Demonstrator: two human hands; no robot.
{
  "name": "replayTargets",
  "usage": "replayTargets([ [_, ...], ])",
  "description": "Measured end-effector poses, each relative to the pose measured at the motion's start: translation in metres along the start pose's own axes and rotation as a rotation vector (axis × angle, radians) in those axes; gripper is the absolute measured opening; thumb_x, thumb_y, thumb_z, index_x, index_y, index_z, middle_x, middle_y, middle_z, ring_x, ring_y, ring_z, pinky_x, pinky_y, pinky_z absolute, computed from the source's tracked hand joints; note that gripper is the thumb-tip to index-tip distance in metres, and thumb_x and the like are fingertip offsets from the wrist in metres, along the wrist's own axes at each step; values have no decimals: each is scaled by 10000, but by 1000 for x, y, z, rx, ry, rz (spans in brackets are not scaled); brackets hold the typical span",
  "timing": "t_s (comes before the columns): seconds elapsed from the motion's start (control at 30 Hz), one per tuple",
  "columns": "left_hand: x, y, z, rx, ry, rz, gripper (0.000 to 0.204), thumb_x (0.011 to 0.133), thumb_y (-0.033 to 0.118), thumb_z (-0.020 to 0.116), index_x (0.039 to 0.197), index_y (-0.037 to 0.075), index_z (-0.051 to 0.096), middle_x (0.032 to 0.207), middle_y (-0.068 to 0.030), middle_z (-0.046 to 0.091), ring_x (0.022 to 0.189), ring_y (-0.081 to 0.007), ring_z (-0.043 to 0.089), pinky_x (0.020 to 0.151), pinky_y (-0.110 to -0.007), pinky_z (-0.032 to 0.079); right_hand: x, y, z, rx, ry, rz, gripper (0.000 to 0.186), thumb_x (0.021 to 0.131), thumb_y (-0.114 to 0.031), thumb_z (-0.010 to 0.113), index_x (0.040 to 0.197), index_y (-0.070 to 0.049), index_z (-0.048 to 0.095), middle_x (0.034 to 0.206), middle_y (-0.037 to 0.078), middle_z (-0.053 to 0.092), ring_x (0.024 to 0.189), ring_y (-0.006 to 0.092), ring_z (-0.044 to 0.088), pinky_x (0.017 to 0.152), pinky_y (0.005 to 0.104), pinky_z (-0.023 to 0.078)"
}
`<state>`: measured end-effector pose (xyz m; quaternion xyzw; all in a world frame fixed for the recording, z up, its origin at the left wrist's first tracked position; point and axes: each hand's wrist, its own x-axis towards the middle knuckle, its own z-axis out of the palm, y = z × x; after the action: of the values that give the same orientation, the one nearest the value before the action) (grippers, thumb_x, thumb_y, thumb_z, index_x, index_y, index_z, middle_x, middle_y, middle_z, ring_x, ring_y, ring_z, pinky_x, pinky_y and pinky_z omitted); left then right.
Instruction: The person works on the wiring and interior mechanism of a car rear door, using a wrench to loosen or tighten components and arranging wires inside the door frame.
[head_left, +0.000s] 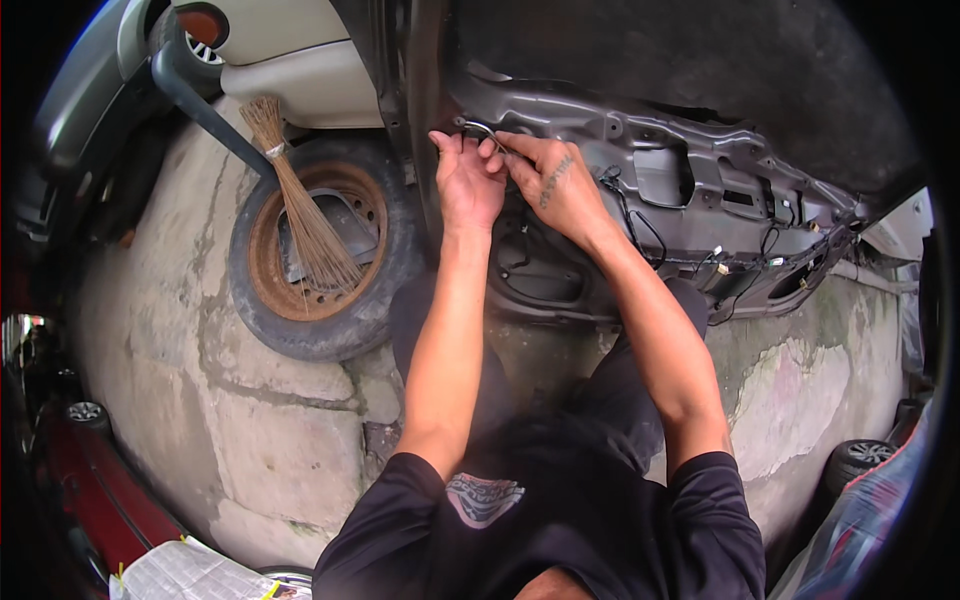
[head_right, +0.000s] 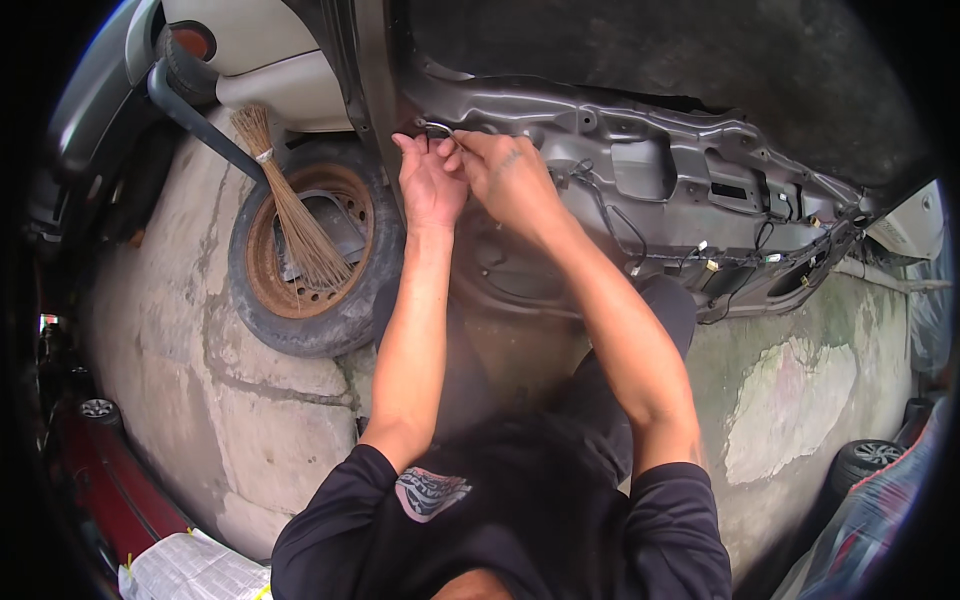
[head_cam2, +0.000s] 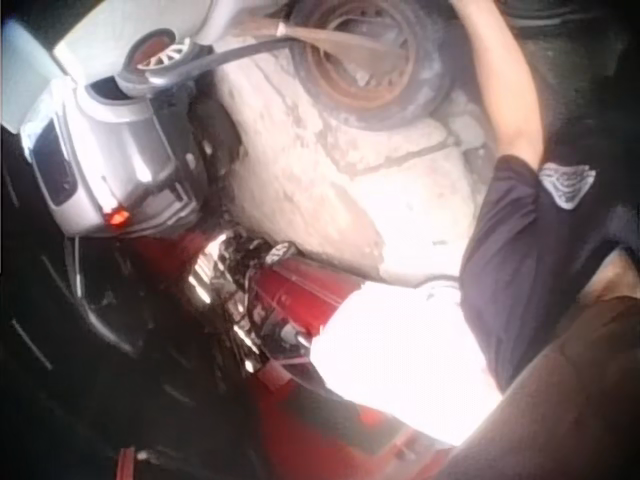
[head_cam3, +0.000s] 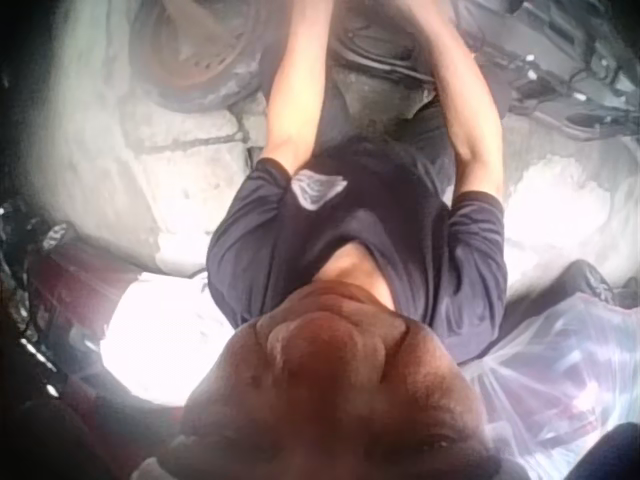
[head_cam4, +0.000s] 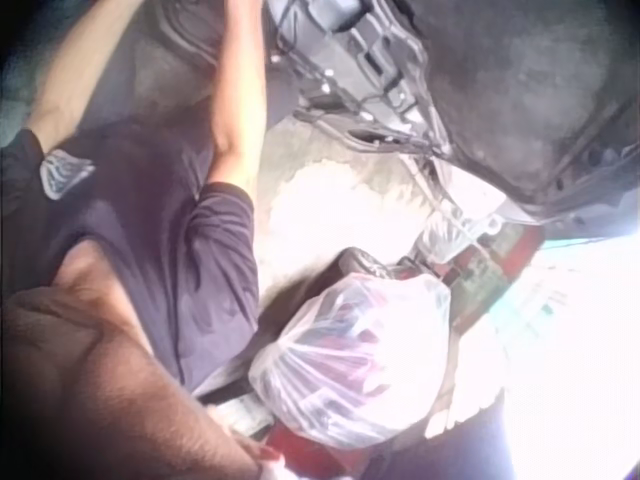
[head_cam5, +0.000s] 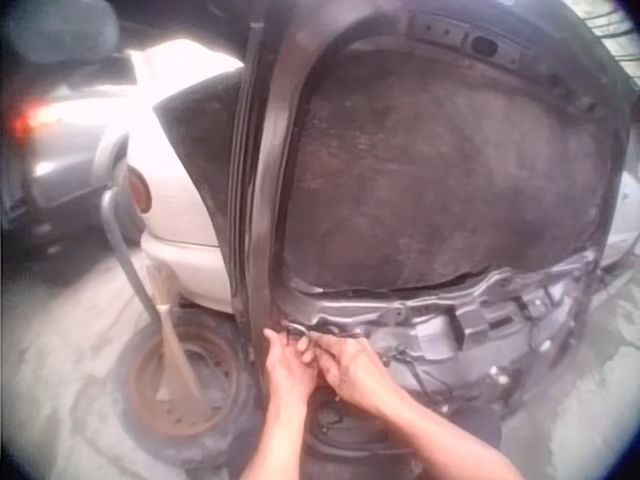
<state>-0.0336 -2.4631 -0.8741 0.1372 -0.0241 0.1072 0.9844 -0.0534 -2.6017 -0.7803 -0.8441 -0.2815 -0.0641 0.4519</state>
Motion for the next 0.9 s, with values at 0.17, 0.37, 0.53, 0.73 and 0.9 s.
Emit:
replayTargets([
  [0.17,-3,1,-3,-77,-105,-55,469,1018,558,571,1123,101,560,951,-12,539,801,-152,515,669,-289,452,-11,3,15,63,76,99,351,954,-61,601,1278,54,672,951,273,736,880,341,764,791,389,563],
  [0.37,-3,0,-1,-46,-68,-34,479,1010,566,573,1093,95,551,940,-14,536,793,-152,514,664,-290,450,-9,13,19,31,98,16,332,968,-66,601,1274,35,681,962,266,739,889,340,765,792,378,562],
  [0.53,-2,1,2,-39,-53,-26,485,1007,570,574,1088,93,544,939,-13,537,789,-149,514,654,-289,443,-8,10,14,74,69,70,331,949,-63,610,1257,26,693,990,245,737,925,381,742,814,402,569],
  [0.73,-1,0,-2,-25,-57,-38,492,1009,572,569,1091,88,536,940,-8,534,778,-137,501,638,-284,424,-10,24,25,19,115,-26,321,959,-48,628,1267,22,687,962,245,727,887,367,754,764,385,569],
  [0.9,0,4,-9,-24,-70,-53,452,1023,532,577,1102,87,566,939,-3,557,750,-129,485,630,-275,413,-11,19,31,-16,146,-45,317,948,-18,628,1256,26,690,939,247,717,868,402,733,734,390,573],
])
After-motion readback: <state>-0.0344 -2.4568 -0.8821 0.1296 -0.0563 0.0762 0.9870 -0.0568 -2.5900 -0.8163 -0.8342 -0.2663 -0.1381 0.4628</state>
